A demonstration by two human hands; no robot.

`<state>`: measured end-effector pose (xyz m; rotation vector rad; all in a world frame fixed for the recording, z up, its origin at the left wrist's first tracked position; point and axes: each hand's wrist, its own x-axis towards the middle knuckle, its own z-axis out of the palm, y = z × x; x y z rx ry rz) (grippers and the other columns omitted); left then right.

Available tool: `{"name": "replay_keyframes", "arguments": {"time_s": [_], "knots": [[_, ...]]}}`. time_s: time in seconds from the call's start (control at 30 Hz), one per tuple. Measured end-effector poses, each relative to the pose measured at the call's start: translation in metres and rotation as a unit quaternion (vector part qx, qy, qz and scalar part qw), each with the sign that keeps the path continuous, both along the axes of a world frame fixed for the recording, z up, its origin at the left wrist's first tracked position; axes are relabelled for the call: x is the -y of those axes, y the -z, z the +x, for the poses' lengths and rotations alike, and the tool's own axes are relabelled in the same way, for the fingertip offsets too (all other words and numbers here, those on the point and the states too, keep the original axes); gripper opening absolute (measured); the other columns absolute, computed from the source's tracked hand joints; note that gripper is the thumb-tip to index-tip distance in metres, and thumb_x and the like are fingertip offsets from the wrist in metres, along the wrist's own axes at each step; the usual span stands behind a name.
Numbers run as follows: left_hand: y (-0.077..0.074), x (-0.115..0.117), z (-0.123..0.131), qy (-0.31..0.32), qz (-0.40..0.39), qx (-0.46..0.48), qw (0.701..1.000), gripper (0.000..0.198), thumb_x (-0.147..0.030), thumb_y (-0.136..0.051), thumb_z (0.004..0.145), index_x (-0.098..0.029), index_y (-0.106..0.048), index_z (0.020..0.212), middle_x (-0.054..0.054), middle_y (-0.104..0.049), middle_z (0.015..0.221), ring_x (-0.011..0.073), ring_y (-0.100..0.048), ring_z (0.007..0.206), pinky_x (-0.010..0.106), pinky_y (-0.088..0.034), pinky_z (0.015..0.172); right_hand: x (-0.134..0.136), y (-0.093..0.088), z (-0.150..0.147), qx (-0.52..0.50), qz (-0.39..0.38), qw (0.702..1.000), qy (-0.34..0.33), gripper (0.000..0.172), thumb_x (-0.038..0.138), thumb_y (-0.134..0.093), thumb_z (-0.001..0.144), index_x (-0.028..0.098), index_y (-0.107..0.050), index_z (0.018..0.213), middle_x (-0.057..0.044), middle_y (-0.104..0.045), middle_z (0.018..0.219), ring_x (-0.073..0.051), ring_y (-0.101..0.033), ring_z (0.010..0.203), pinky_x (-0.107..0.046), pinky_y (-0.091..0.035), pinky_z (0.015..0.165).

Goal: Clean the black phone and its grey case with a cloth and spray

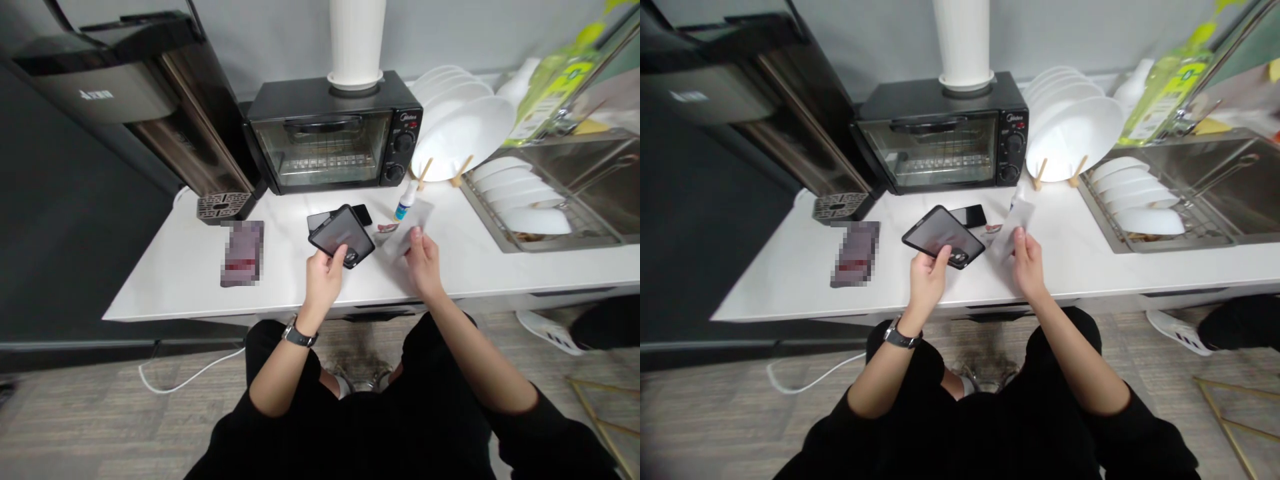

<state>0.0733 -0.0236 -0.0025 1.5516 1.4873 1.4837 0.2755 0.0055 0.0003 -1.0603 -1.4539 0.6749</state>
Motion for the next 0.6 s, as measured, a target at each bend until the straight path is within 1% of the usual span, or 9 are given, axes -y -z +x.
{"name": "replay_keyframes", "arguments": {"time_s": [0.07,0.1,0.17,0.2,0.3,0.37,0.47,0.53,0.6], "knots": [[-0.001,0.001,-0.001,-0.004,0.022,-0.072,0.997,0.036,-0.048,-0.061,0.102,-0.017,-0.07,0.088,0.003,-0.071,0.068,0.0168,-0.066,0.063,0.025,-0.049,0.059,0.0,-0.013,-0.004,-0.086,0.033,0.994,0.053,0.056,0.057,-0.03,0.112,0.022,-0.074,0.114,-0.01,-0.078,0.105,-0.026,-0.076,0.103,-0.044,-0.059,0.096],[-0.003,0.001,-0.001,0.004,0.039,-0.109,0.993,0.034,-0.046,-0.061,0.102,-0.017,-0.07,0.086,0.003,-0.071,0.068,0.0164,-0.065,0.061,0.025,-0.049,0.059,0.001,-0.022,-0.007,-0.102,0.06,0.991,0.07,0.053,0.055,-0.032,0.112,0.023,-0.073,0.12,-0.012,-0.078,0.115,-0.027,-0.074,0.113,-0.046,-0.057,0.103],[-0.007,0.001,0.003,0.037,0.08,-0.167,0.982,0.029,-0.041,-0.061,0.104,-0.017,-0.072,0.091,0.005,-0.074,0.074,0.0168,-0.067,0.064,0.026,-0.052,0.064,0.003,-0.039,-0.014,-0.083,0.118,0.986,0.082,0.049,0.05,-0.032,0.113,0.025,-0.071,0.128,-0.012,-0.074,0.13,-0.027,-0.069,0.127,-0.048,-0.053,0.111],[-0.009,0.0,0.005,0.056,0.1,-0.184,0.976,0.026,-0.038,-0.06,0.105,-0.017,-0.073,0.096,0.006,-0.076,0.079,0.0174,-0.07,0.069,0.027,-0.054,0.069,0.004,-0.046,-0.018,-0.049,0.135,0.987,0.071,0.049,0.049,-0.031,0.113,0.025,-0.07,0.13,-0.012,-0.073,0.133,-0.027,-0.067,0.129,-0.048,-0.052,0.112],[-0.015,0.0,0.012,0.083,0.144,-0.209,0.964,0.02,-0.028,-0.056,0.107,-0.018,-0.073,0.108,0.007,-0.079,0.092,0.0187,-0.075,0.082,0.028,-0.057,0.079,0.008,-0.059,-0.03,0.074,0.17,0.982,0.034,0.046,0.047,-0.032,0.113,0.025,-0.07,0.126,-0.011,-0.075,0.12,-0.027,-0.071,0.114,-0.045,-0.058,0.097],[-0.017,0.0,0.014,0.083,0.158,-0.221,0.959,0.02,-0.024,-0.054,0.107,-0.018,-0.072,0.11,0.008,-0.079,0.096,0.0194,-0.076,0.086,0.029,-0.058,0.081,0.01,-0.061,-0.038,0.132,0.22,0.965,0.047,0.042,0.047,-0.035,0.112,0.025,-0.07,0.12,-0.011,-0.075,0.11,-0.027,-0.071,0.104,-0.045,-0.058,0.09],[-0.017,0.001,0.013,0.074,0.141,-0.245,0.956,0.022,-0.022,-0.052,0.106,-0.018,-0.071,0.098,0.007,-0.077,0.088,0.0201,-0.074,0.082,0.03,-0.058,0.077,0.013,-0.061,-0.048,0.181,0.297,0.935,0.068,0.04,0.046,-0.036,0.111,0.025,-0.07,0.114,-0.01,-0.074,0.109,-0.028,-0.067,0.107,-0.052,-0.051,0.106],[-0.014,0.002,0.012,0.063,0.122,-0.258,0.956,0.025,-0.022,-0.051,0.106,-0.019,-0.07,0.089,0.007,-0.075,0.084,0.0209,-0.073,0.08,0.031,-0.057,0.076,0.013,-0.059,-0.051,0.209,0.313,0.925,0.056,0.039,0.044,-0.035,0.112,0.027,-0.07,0.115,-0.007,-0.074,0.108,-0.027,-0.067,0.107,-0.055,-0.045,0.114],[-0.012,0.002,0.011,0.062,0.11,-0.266,0.956,0.024,-0.019,-0.052,0.104,-0.019,-0.07,0.087,0.009,-0.076,0.088,0.0232,-0.073,0.085,0.033,-0.058,0.08,0.01,-0.055,-0.049,0.237,0.328,0.914,0.036,0.039,0.043,-0.035,0.112,0.031,-0.07,0.119,-0.005,-0.075,0.108,-0.027,-0.066,0.105,-0.055,-0.043,0.116]]}}
